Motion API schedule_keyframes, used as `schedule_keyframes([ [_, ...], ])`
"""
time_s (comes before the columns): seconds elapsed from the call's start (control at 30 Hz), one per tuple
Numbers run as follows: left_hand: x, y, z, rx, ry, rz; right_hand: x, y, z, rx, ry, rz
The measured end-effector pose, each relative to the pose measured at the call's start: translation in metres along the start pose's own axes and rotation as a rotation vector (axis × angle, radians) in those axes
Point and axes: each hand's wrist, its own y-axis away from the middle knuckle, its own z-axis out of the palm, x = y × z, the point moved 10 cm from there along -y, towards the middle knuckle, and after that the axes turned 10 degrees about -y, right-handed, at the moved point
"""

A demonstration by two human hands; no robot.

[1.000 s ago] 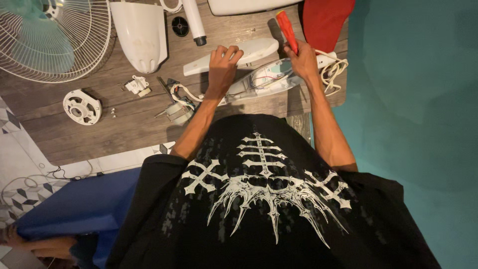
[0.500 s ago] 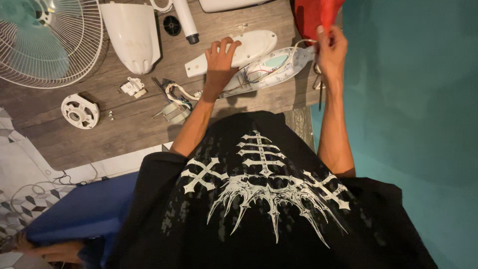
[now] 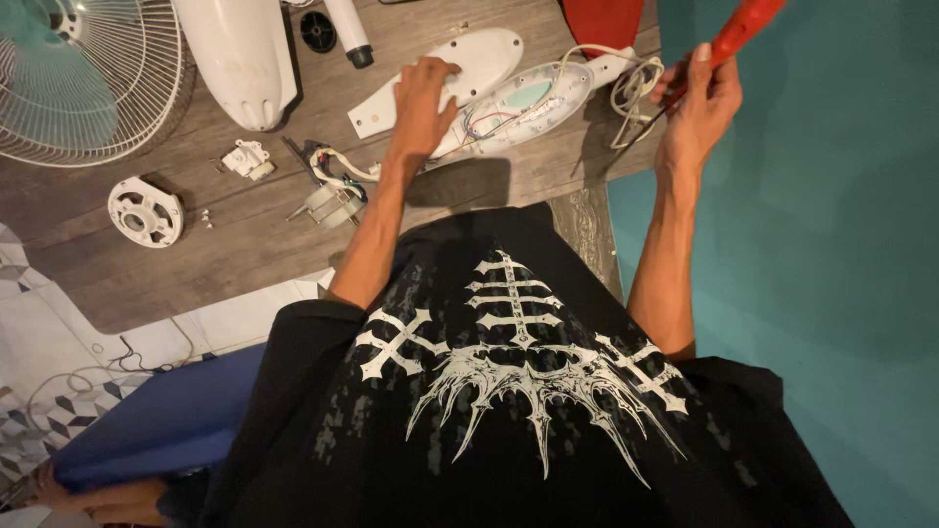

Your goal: The person uses a screwdriver to remove screws from the base of a white electric fan, separates the housing, and then handles the motor and internal components on a wooden table.

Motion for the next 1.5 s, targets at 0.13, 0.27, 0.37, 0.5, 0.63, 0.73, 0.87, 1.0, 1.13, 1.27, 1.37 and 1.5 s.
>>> schedule_keyframes([
  [0.13,0.027,0.007,0.043,-0.06,0.134,0.08,-0.026,0.017,-0.004,-0.001,0.185,-0.135],
  [0.27,0.046,0.013,0.071,-0.015,0.242,0.082,-0.039,0.026,-0.006,0.034,0.312,-0.147],
  [0.37,0.048,0.011,0.081,0.019,0.157,0.022,-0.049,0.034,0.001,0.036,0.276,-0.199],
  [0.5,0.04,0.0,0.102,-0.083,-0.007,-0.067,-0.057,0.042,0.007,0.038,0.359,-0.279],
  [0.63,0.032,-0.002,0.118,-0.173,-0.025,-0.107,-0.051,0.043,0.01,-0.007,0.462,-0.23],
  [0.73,0.034,0.0,0.11,-0.091,-0.033,-0.124,-0.041,0.039,0.022,-0.061,0.399,-0.193],
  [0.87,0.051,0.007,0.086,0.105,-0.003,-0.012,-0.024,0.045,0.035,-0.157,0.35,-0.102],
  [1.0,0.058,0.004,0.081,0.119,0.066,0.038,-0.024,0.044,0.047,-0.224,0.435,-0.2],
  [1.13,0.06,0.006,0.085,0.105,-0.046,0.047,-0.02,0.039,0.051,-0.236,0.445,-0.208],
  [1.27,0.054,0.007,0.085,0.176,0.02,-0.014,-0.027,0.04,0.055,-0.274,0.507,-0.263],
  [1.37,0.051,0.005,0.08,0.244,-0.018,-0.033,-0.028,0.037,0.051,-0.254,0.328,-0.173],
  [1.5,0.055,0.006,0.083,0.279,-0.021,-0.043,-0.029,0.038,0.059,-0.317,0.398,-0.187],
])
